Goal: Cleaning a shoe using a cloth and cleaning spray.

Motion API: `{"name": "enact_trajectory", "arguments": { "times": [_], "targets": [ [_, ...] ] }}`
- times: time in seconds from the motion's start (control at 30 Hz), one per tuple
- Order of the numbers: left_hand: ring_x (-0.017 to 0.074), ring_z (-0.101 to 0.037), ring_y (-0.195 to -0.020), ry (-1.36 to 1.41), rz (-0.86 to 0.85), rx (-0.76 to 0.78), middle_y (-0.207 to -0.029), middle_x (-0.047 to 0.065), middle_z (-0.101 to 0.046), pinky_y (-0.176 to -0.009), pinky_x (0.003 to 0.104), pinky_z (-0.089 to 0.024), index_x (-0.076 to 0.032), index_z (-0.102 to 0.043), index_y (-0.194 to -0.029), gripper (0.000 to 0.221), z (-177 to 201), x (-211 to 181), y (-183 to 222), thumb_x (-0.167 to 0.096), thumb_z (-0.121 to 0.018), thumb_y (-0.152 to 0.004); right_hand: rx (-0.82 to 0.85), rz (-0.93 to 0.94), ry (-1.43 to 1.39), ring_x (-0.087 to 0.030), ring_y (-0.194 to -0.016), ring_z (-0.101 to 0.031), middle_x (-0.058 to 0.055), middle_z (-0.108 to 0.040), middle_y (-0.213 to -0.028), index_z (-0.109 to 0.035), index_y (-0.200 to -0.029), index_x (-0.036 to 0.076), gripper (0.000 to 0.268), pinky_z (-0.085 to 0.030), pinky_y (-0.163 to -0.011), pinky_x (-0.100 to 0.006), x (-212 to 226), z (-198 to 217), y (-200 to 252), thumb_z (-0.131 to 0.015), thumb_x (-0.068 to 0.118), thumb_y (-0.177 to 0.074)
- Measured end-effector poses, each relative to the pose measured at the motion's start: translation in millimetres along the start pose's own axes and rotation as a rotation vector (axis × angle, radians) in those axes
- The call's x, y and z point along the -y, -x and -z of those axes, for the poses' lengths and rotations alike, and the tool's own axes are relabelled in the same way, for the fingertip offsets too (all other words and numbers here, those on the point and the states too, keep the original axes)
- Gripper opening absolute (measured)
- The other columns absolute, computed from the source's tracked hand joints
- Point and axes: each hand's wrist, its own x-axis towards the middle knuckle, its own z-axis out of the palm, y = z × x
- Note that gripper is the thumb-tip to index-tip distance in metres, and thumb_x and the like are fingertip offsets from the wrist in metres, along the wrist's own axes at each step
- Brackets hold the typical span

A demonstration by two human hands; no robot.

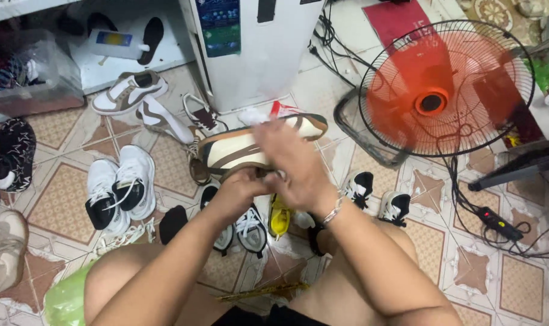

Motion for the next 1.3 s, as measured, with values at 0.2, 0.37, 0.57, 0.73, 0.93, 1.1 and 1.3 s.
{"name": "enact_trajectory", "arguments": {
  "times": [0.2, 0.37, 0.57, 0.73, 0.93, 1.1, 1.3],
  "targets": [
    [0.0236, -0.056, -0.131, -0.055, -0.097, 0.02, -0.141, 0.017, -0.062, -0.11, 0.034, -0.042, 0.007, -0.059, -0.136, 0.056, 15.4, 22.3, -3.1, -0.017, -0.068, -0.086, 0.041, 0.028, -0.146, -0.03, -0.14, -0.062, -0.013, -0.065, -0.141, -0.061, -0.135, 0.006, 0.035, -0.052, -0.121, -0.041, -40.7, 0.1, 12.2, -0.055, 0.026, -0.108],
    [0.0228, -0.051, -0.137, -0.257, -0.041, -0.034, -0.146, 0.012, -0.058, -0.113, 0.034, -0.037, 0.0, -0.052, -0.143, 0.061, 6.7, 25.5, 3.6, -0.022, -0.064, -0.087, -0.018, 0.065, -0.049, -0.04, -0.14, -0.056, -0.024, -0.061, -0.143, -0.058, -0.137, -0.006, 0.042, -0.045, -0.121, -0.049, -7.1, 6.0, 0.8, -0.048, 0.016, -0.102],
    [0.0293, -0.053, -0.136, -0.803, -0.143, 0.036, -0.142, 0.014, -0.063, -0.115, 0.039, -0.036, -0.006, -0.06, -0.137, 0.047, 0.2, 29.9, 8.6, -0.029, -0.062, -0.097, -0.068, 0.046, -0.17, -0.033, -0.138, -0.063, -0.017, -0.068, -0.138, -0.069, -0.131, 0.002, 0.038, -0.047, -0.123, -0.048, -10.7, 19.9, 4.2, -0.048, 0.002, -0.099],
    [0.0383, -0.052, -0.13, -0.983, -0.502, 0.013, -0.136, 0.022, -0.062, -0.109, 0.048, -0.038, -0.003, -0.063, -0.132, 0.037, -10.8, 3.2, 6.4, -0.02, -0.058, -0.099, -0.133, 0.083, -0.204, -0.037, -0.135, -0.06, -0.018, -0.067, -0.133, -0.065, -0.129, -0.001, 0.037, -0.046, -0.119, -0.049, 3.7, 15.9, 1.5, -0.052, 0.012, -0.097],
    [0.0334, -0.063, -0.112, -1.152, -0.406, -0.015, -0.116, 0.015, -0.066, -0.102, 0.047, -0.048, -0.004, -0.063, -0.119, 0.023, -10.7, -3.0, 13.8, -0.016, -0.057, -0.1, -0.199, 0.039, -0.205, -0.029, -0.139, -0.065, -0.01, -0.071, -0.135, -0.073, -0.127, 0.007, 0.031, -0.048, -0.122, -0.045, -5.4, 14.3, 7.2, -0.052, 0.014, -0.104],
    [0.0348, -0.06, -0.124, -1.064, -0.756, -0.046, -0.131, 0.019, -0.062, -0.109, 0.047, -0.046, -0.003, -0.059, -0.132, 0.036, -12.0, -5.2, 16.4, -0.008, -0.054, -0.097, -0.106, 0.075, -0.207, -0.034, -0.133, -0.063, -0.017, -0.072, -0.129, -0.073, -0.122, 0.003, 0.034, -0.043, -0.12, -0.05, 9.8, 1.1, 6.0, -0.052, 0.024, -0.105],
    [0.0415, -0.056, -0.129, -1.67, -0.939, -0.068, -0.132, 0.027, -0.059, -0.114, 0.052, -0.04, 0.002, -0.057, -0.122, 0.03, 0.1, 4.6, 18.7, -0.012, -0.057, -0.096, -0.202, 0.076, -0.103, -0.034, -0.131, -0.066, -0.019, -0.071, -0.128, -0.073, -0.119, -0.003, 0.037, -0.052, -0.117, -0.046, 4.9, 8.3, -8.2, -0.051, 0.023, -0.105]
  ]
}}
